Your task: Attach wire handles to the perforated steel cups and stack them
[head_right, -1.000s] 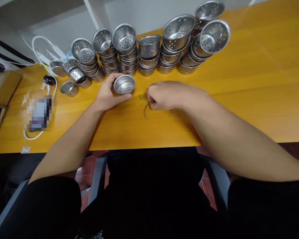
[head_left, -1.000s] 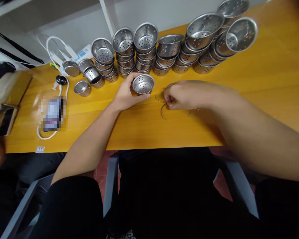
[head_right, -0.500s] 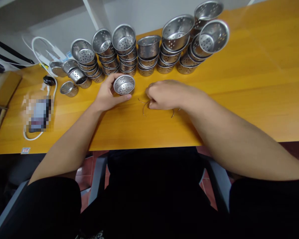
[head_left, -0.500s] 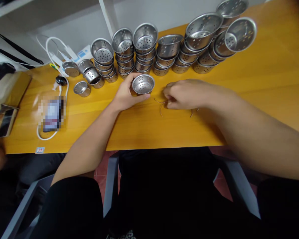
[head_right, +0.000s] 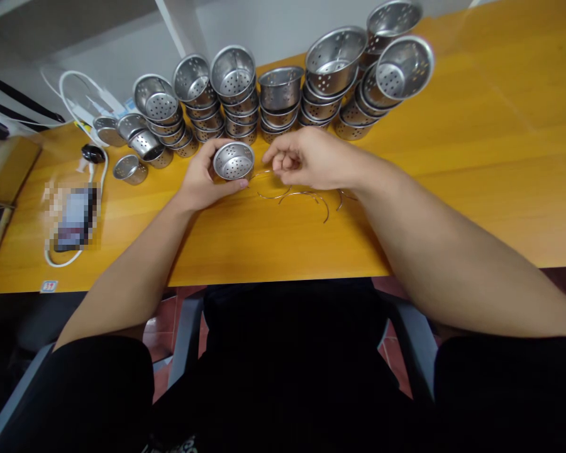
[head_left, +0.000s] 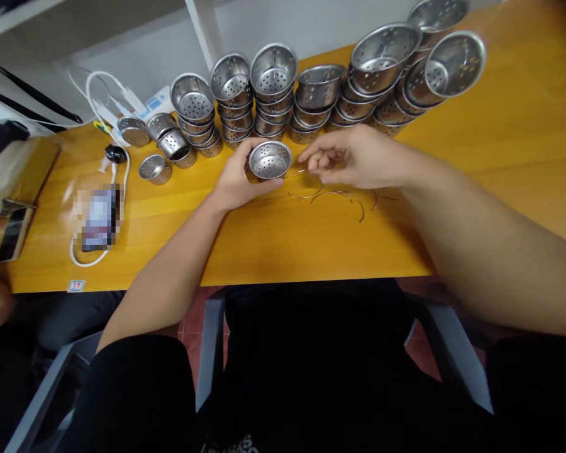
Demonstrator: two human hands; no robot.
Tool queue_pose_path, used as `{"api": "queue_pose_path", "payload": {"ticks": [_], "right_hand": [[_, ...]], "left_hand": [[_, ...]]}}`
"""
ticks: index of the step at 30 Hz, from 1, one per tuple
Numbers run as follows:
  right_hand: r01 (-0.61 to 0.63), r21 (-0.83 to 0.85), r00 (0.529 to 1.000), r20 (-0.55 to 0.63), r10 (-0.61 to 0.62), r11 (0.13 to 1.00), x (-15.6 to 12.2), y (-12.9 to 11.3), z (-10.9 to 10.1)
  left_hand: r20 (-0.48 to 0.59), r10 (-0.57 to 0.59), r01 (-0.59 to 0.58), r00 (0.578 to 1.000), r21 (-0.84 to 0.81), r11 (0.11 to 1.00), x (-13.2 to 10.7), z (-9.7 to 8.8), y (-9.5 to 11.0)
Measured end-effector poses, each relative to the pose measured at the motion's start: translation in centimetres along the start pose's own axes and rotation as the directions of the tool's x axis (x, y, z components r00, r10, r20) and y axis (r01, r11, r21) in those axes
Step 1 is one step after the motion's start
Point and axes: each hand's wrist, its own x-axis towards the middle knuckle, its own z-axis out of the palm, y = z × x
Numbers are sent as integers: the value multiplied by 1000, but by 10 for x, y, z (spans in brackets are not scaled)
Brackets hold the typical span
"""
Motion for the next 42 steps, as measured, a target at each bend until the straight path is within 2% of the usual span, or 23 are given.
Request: {"api": "queue_pose_path", "payload": {"ticks": [5, 8, 11, 13, 16, 18, 21, 24, 26, 29, 33, 35, 38, 40, 42], "right_hand": [[29, 9, 994, -104, -28, 1000, 4, 14, -4], [25, 12, 979, -204, -22, 1000, 12, 30, -2], [80, 112, 937, -348, -36, 990, 24, 47, 8], [129, 218, 919, -394, -34, 967, 30, 53, 17], [132, 314, 927, -375, -5, 940, 33, 54, 28], [126, 298, 933, -360, -11, 946, 32, 53, 32], [164, 158, 932, -349, -101, 974, 28, 52, 32], [207, -7, 911, -364, -196, 978, 25, 46, 35], [214, -33, 909, -359, -212, 976, 25, 41, 39], [218, 36, 925, -325, -195, 975, 28, 36, 48], [215, 210, 947, -284, -151, 954, 32, 36, 51], [206, 249, 951, -277, -134, 946, 33, 39, 47], [160, 233, 958, -270, -94, 959, 36, 49, 37], [122, 247, 957, -285, -49, 961, 37, 57, 30], [121, 274, 945, -325, -26, 954, 39, 62, 26]], "left_hand": [[-3, -18, 18, 1000, 6, 1000, -1, -2, 8], [18, 11, -11, 1000, 1, 1000, -1, -3, 10], [51, 84, -85, 995, 24, 996, -1, -3, 10], [82, 119, -121, 990, 32, 992, -1, -1, 10], [120, 117, -120, 986, 19, 993, -2, 2, 10], [132, 112, -114, 985, 9, 993, -3, 3, 10], [142, 136, -136, 981, -5, 991, -4, 5, 14], [175, 149, -149, 973, -13, 989, -4, 6, 20], [194, 146, -145, 970, -17, 989, -5, 8, 22], [199, 136, -133, 971, -29, 991, -7, 9, 24], [218, 133, -127, 967, -42, 991, -7, 11, 20], [185, 169, -168, 968, -19, 986, -5, 11, 12], [41, 225, -227, 974, 55, 972, 2, 10, -9], [-48, 218, -213, 975, 82, 974, 7, 8, -23], [-92, 196, -188, 976, 85, 979, 10, 8, -34]]}}
